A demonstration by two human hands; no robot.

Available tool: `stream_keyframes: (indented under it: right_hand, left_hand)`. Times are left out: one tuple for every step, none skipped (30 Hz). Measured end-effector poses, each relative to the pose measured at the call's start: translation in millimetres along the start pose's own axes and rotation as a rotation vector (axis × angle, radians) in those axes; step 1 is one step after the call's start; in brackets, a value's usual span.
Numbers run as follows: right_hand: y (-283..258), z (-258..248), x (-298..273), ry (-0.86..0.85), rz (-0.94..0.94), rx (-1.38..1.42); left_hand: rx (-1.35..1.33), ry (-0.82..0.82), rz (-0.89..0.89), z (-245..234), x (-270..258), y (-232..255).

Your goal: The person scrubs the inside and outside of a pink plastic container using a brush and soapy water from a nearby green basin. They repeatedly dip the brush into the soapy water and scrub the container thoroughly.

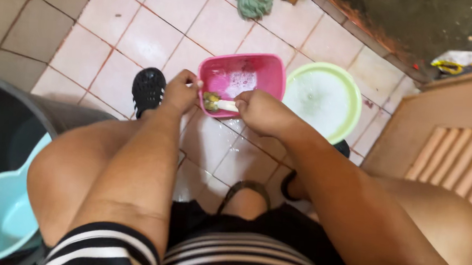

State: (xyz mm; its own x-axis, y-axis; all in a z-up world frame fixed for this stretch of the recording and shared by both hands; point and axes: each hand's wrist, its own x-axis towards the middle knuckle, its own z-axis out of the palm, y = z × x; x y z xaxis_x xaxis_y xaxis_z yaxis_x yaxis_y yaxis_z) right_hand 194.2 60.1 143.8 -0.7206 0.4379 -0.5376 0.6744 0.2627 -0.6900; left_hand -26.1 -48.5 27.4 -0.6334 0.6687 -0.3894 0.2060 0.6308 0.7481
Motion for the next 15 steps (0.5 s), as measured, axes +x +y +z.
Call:
stream_keyframes:
  right_hand:
    - [7.4, 14.4, -2.9, 0.079, -0.094, -0.018]
    - [18.8, 25.0, -3.5, 0.160, -0.193, -0.043]
    - [32.6, 34.5, -5.5, 0.157, -0.177, -0.058]
    - [44.9, 44.2, -6.4, 0.157, -0.165, -0.071]
    - [56.3, 53.2, -8.0, 0.157, -0.153, -0.083]
    - [62.0, 62.5, -2.8, 0.165, -0.152, -0.088]
    - [66.9, 68.6, 3.3, 0.174, -0.151, -0.092]
    - [77.5, 85.4, -9.8, 0.146, -0.119, -0.078]
    - [83.7, 100.4, -22.9, 0.112, -0.084, -0.071]
    - [81.2, 106.4, -26.5, 0.103, -0.058, -0.081]
    - [74.5, 112.0, -30.5, 0.095, -0.032, -0.091]
    - [68.6, 106.4, -27.3, 0.099, -0.017, -0.110]
    - [62.9, 99.2, -23.9, 0.104, -0.001, -0.130]
    - [61.1, 98.8, -30.7, 0.083, 0.028, -0.146]
    - [60.4, 97.7, -36.4, 0.081, 0.034, -0.143]
  left_hand:
    - [-0.102, -0.001, -0.003, 10.4, -6.8, -2.0]
    - [-0.054, 0.017, 0.032, 18.7, -10.9, -3.3]
    - [-0.007, 0.036, 0.068, 26.5, -16.1, -5.1]
    - [0.044, 0.058, 0.107, 31.2, -18.6, -5.8]
    - [0.049, 0.066, 0.109, 36.0, -24.8, -8.6]
    - [0.065, 0.081, 0.120, 33.1, -26.7, -12.5]
    - [0.081, 0.097, 0.130, 30.6, -21.6, -12.3]
    - [0.019, 0.073, 0.070, 33.1, -30.0, -19.3]
    - [-0.041, 0.052, 0.008, 31.8, -32.6, -24.4]
    - [-0.115, 0.038, -0.026, 29.8, -25.7, -23.9]
    - [-0.078, 0.024, -0.037, 29.1, -32.8, -31.4]
    - [-0.047, 0.021, -0.033, 30.7, -35.9, -35.8]
    - [-0.017, 0.018, -0.029, 32.8, -31.5, -37.6]
    - [-0.047, -0.002, -0.029, 37.3, -33.7, -45.0]
    - [-0.077, -0.021, -0.029, 41.0, -34.9, -52.3]
